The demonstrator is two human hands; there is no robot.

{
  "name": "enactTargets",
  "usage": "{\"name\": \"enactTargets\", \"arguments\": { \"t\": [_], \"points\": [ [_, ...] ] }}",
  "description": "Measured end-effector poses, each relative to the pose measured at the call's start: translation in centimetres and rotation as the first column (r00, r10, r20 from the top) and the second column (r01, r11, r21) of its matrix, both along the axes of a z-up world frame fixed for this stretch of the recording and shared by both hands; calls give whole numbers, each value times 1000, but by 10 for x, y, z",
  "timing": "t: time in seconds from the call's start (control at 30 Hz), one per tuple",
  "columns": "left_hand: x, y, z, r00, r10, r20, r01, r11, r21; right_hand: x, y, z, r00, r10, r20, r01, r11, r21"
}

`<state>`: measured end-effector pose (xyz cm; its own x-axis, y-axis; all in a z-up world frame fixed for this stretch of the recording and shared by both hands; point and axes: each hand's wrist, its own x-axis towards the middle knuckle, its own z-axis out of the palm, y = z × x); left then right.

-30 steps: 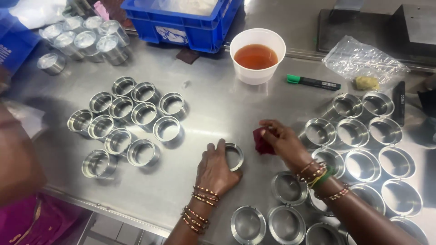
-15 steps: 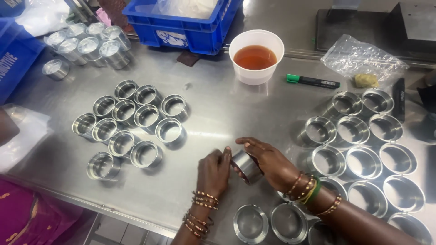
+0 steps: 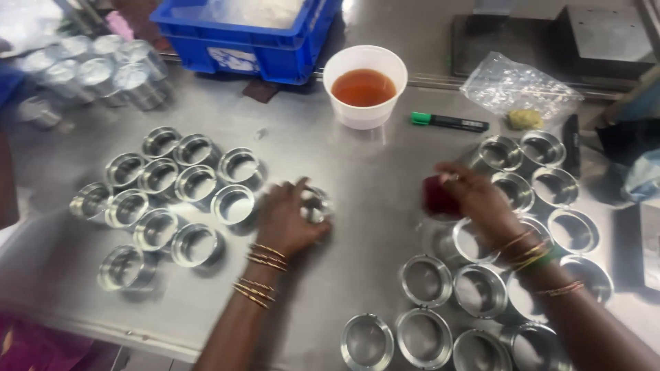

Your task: Organizing, marking, and cleaning metal rings on a stainless steel workstation.

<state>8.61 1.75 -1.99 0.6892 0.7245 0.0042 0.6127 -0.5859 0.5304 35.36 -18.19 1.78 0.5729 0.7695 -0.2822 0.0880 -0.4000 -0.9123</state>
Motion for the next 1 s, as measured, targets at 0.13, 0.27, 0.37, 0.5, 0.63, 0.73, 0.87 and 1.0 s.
{"name": "enactTargets", "arguments": {
  "t": [0.13, 0.27, 0.37, 0.5, 0.63, 0.73, 0.87, 1.0],
  "points": [
    [-17, 61, -26, 989, -11, -146, 83, 862, 500, 24, -15, 12, 991, -136, -19, 136, 990, -32],
    [-21, 92, -13, 971, 143, -191, -48, 902, 428, 19, 5, -19, 997, -70, 13, 71, 997, -39],
    [-22, 116, -19, 946, 247, -211, -147, 904, 401, -1, 32, -33, 1000, -13, 26, 13, 1000, -20],
    [0, 86, -44, 962, 270, 48, -260, 842, 473, -44, 49, -32, 991, 126, 38, -126, 992, 4],
    [31, -11, -14, 980, -195, 45, 196, 980, -29, -57, 50, -28, 957, 213, -196, -181, 969, 167],
    [37, -60, 10, 973, -199, -118, 180, 972, -152, -46, 44, -26, 957, 129, -262, -72, 973, 217],
    [35, -74, 22, 994, 26, -104, -47, 978, -202, -25, 40, -61, 972, 70, -226, -24, 979, 200],
    [20, -82, -21, 888, -71, 455, 188, 958, -217, -64, 38, -30, 924, 101, -369, -45, 987, 157]
  ]
}}
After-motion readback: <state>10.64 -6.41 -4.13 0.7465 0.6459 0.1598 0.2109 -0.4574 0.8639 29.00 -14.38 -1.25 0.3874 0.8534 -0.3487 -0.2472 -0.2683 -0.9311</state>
